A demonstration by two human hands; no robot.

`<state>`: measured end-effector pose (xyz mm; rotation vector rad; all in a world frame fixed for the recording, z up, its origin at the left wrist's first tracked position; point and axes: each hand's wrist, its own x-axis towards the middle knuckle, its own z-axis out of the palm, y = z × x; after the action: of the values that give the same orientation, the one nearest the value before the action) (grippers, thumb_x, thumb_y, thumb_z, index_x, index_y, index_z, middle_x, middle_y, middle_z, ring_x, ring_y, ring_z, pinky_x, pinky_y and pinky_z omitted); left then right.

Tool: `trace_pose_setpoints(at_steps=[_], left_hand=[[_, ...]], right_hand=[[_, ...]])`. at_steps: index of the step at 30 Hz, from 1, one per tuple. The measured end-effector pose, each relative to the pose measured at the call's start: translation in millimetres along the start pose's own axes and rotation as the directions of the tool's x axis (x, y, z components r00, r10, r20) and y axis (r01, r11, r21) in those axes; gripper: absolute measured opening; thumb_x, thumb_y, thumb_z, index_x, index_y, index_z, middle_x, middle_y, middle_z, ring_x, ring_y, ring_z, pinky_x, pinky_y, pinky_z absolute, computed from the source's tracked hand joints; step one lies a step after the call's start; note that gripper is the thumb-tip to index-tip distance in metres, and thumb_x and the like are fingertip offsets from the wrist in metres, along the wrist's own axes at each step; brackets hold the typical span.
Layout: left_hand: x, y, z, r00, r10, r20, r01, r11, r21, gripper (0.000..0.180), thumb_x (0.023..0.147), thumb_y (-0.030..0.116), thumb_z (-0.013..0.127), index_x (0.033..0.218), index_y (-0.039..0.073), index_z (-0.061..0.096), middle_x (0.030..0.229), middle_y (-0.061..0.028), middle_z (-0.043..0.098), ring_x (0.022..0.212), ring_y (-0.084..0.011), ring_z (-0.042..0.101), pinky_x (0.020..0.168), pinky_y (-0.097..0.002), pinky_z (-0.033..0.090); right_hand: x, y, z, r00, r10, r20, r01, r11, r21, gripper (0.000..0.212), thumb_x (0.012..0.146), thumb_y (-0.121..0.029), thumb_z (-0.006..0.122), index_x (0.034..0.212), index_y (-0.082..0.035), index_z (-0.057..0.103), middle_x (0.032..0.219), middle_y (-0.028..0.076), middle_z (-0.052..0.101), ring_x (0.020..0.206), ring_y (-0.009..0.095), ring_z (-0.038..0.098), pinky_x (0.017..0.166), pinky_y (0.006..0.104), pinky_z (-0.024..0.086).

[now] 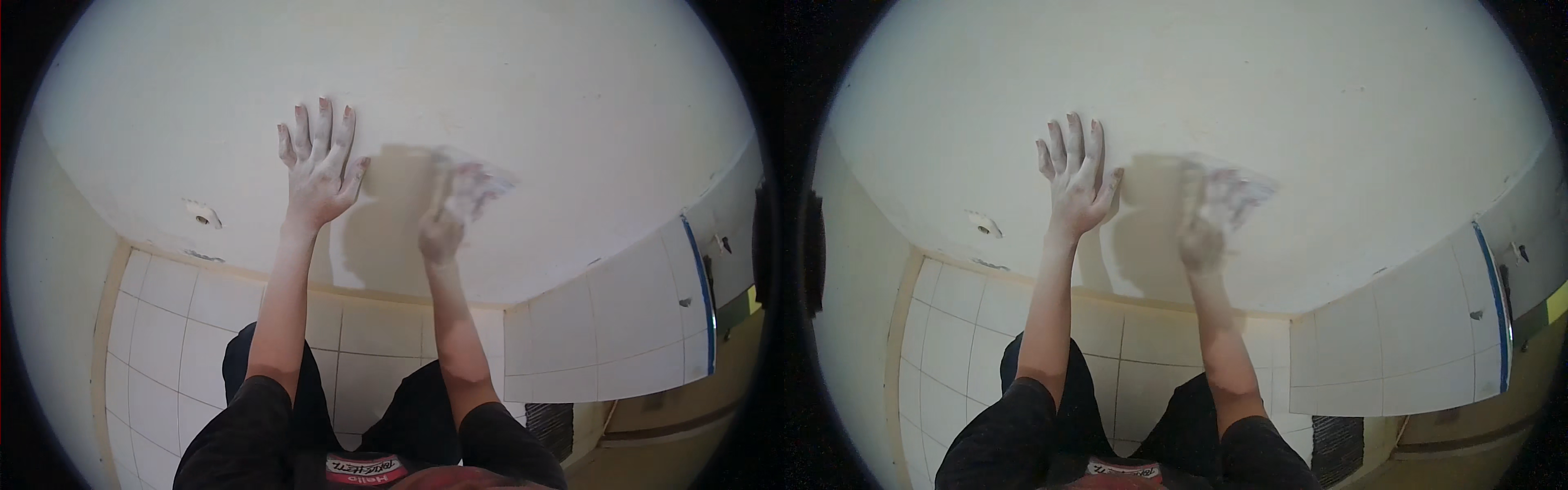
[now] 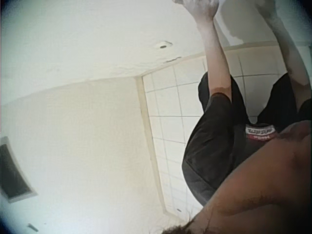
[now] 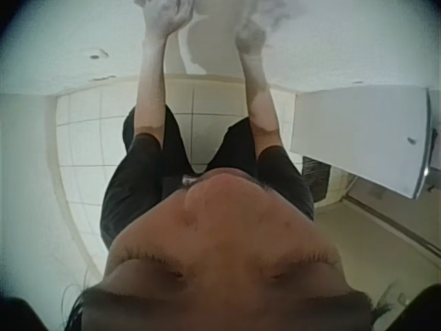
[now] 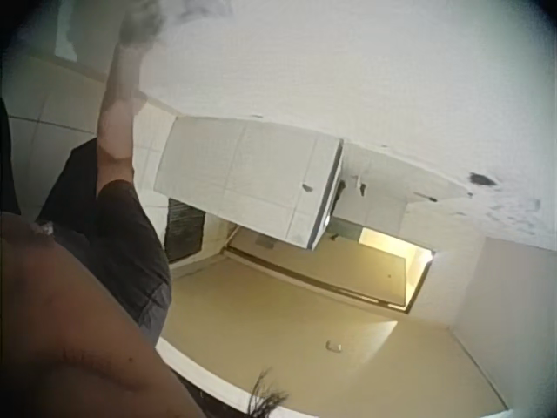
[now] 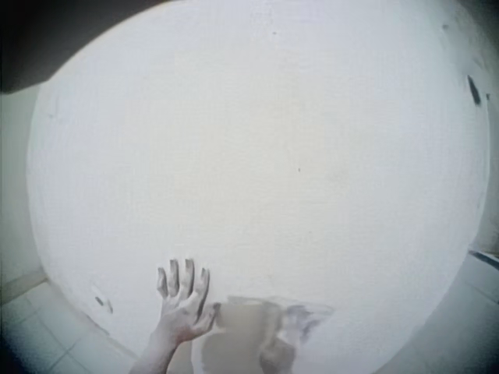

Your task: The person sands a ceiling with sandpaper, moving the paper across the surface with one hand while using the other hand for support.

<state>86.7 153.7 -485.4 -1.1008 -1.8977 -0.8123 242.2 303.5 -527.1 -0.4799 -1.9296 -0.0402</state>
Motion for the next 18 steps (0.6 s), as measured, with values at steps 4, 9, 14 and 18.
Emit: trace_pose_setpoints(at_steps=[4, 9, 14, 18], left_hand=[[4, 1, -2, 1.0, 0.009, -0.021, -0.01, 0.999, -0.037, 0.07, 0.093, 0.037, 0.056, 0.151, 0.006, 0.033, 0.161, -0.0213, 0.014, 0.149, -0.0401, -0.003, 0.115, -0.0565, -0.009], [3, -6, -4, 0.999, -0.01, -0.04, 0.008, 0.999, -0.044, 0.07, 0.091, 0.036, 0.059, 0.151, 0.009, 0.034, 0.161, -0.0191, 0.015, 0.149, -0.0397, -0.002, 0.115, -0.0565, -0.007], [0, -2, -2, 1.0, -0.018, -0.018, 0.017, 0.995, -0.099, 0.07, 0.091, 0.035, 0.06, 0.151, 0.011, 0.035, 0.161, -0.0172, 0.018, 0.149, -0.0395, 0.001, 0.115, -0.057, -0.006], [2, 0, -5, 0.999, -0.003, -0.033, 0.0, 0.996, -0.084, 0.068, 0.091, 0.033, 0.06, 0.151, 0.011, 0.035, 0.161, -0.017, 0.018, 0.149, -0.0397, 0.001, 0.115, -0.0582, -0.005]], right_hand=[[-59, 7, 22, 0.939, -0.179, 0.293, 0.213, 0.973, -0.087, 0.053, 0.094, -0.022, 0.05, 0.144, -0.005, 0.046, 0.154, 0.02, 0.033, 0.146, 0.037, 0.025, 0.118, 0.0562, 0.004], [-37, 80, 6, 0.983, -0.159, -0.086, 0.137, 0.965, -0.225, 0.045, 0.097, -0.013, 0.043, 0.141, -0.004, 0.048, 0.153, 0.019, 0.036, 0.146, 0.039, 0.024, 0.118, 0.0566, 0.005], [10, 33, -14, 0.956, 0.152, -0.251, -0.16, 0.987, -0.012, 0.044, 0.101, -0.011, 0.035, 0.143, -0.002, 0.046, 0.155, 0.02, 0.032, 0.147, 0.039, 0.018, 0.118, 0.0559, 0.003], [-31, 14, 5, 0.972, -0.182, 0.151, 0.2, 0.973, -0.114, 0.046, 0.099, -0.011, 0.04, 0.143, -0.001, 0.044, 0.155, 0.021, 0.031, 0.147, 0.04, 0.017, 0.118, 0.0573, 0.004]])
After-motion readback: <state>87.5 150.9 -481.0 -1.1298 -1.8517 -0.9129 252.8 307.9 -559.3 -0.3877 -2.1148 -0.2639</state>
